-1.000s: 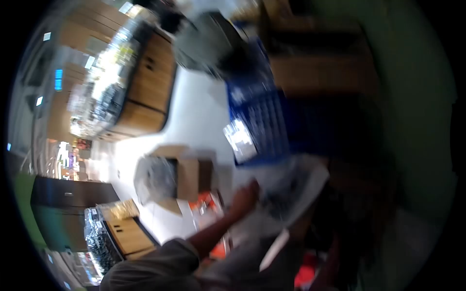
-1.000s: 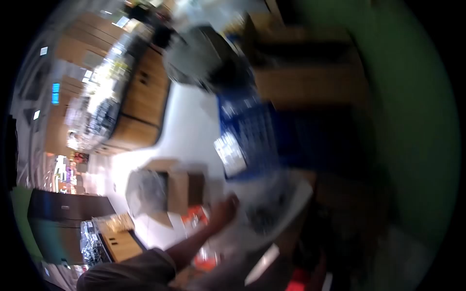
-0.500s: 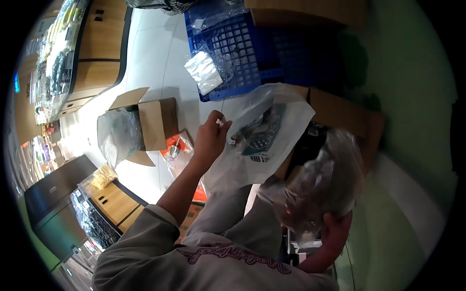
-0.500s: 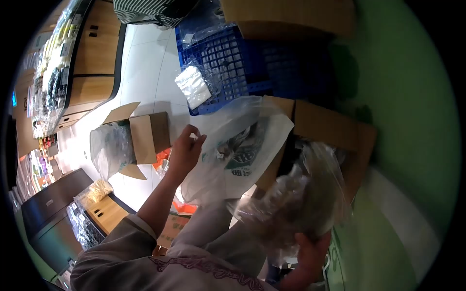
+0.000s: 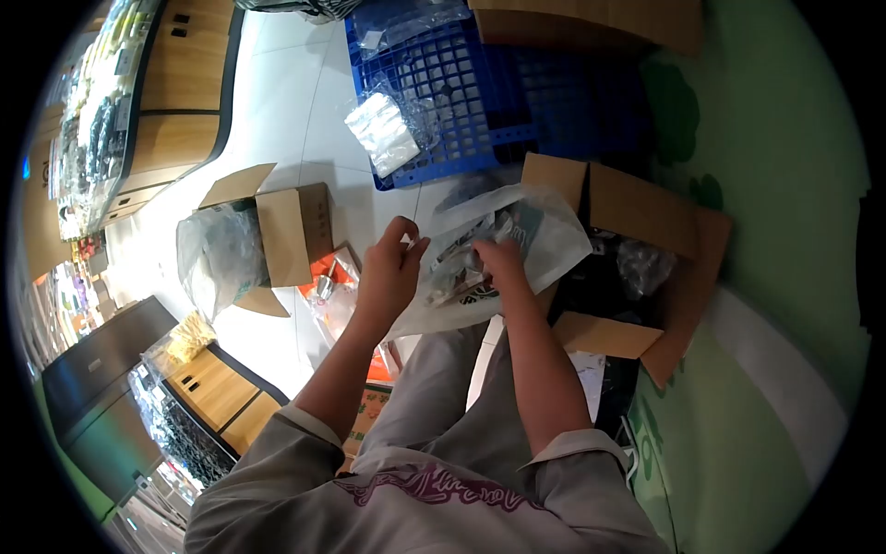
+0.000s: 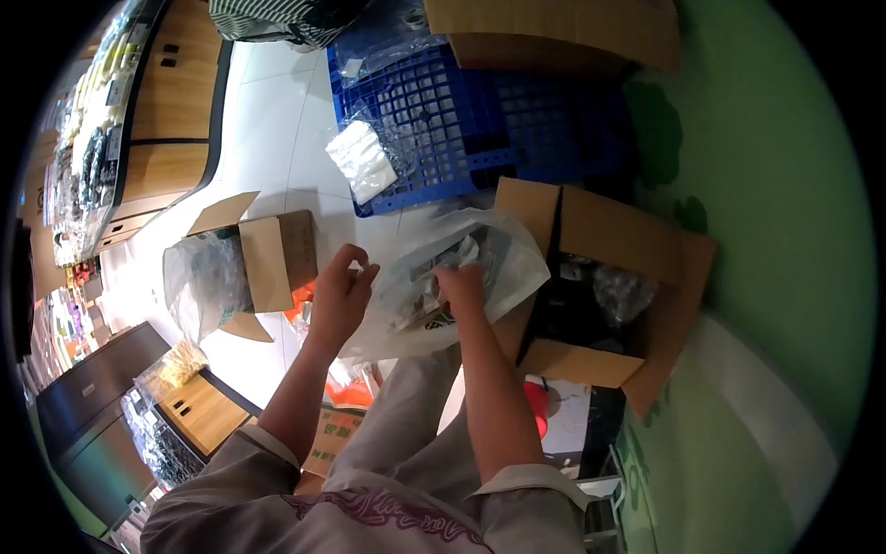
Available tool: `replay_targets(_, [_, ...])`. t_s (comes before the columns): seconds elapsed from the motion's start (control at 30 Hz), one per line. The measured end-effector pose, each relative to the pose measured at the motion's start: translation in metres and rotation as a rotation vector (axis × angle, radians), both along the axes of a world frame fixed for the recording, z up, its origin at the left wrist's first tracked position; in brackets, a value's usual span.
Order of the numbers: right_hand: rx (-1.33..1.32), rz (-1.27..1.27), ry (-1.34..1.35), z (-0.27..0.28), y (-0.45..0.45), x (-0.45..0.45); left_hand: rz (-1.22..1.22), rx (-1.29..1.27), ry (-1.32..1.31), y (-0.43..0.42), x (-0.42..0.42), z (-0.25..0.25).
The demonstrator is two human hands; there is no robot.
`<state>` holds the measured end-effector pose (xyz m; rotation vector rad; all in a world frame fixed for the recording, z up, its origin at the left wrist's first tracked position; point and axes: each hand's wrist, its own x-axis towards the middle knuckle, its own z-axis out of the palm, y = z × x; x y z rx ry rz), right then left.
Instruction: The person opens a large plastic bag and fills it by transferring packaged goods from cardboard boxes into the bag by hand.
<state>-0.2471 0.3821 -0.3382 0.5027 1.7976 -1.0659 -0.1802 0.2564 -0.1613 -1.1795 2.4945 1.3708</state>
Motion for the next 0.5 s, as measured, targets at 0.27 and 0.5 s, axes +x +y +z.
replay_targets(0.27, [0.108,-0.079,0.203,-0.051,-0.014,-0.019,-0.047,0.011,-0.029,0.001,0.003,0.002])
replay_targets(0.5, [0.167,0.181,0.166,-0.026,-0.026,0.015,-0.024,0.035,0.062,-0.009,-0.031,0.006])
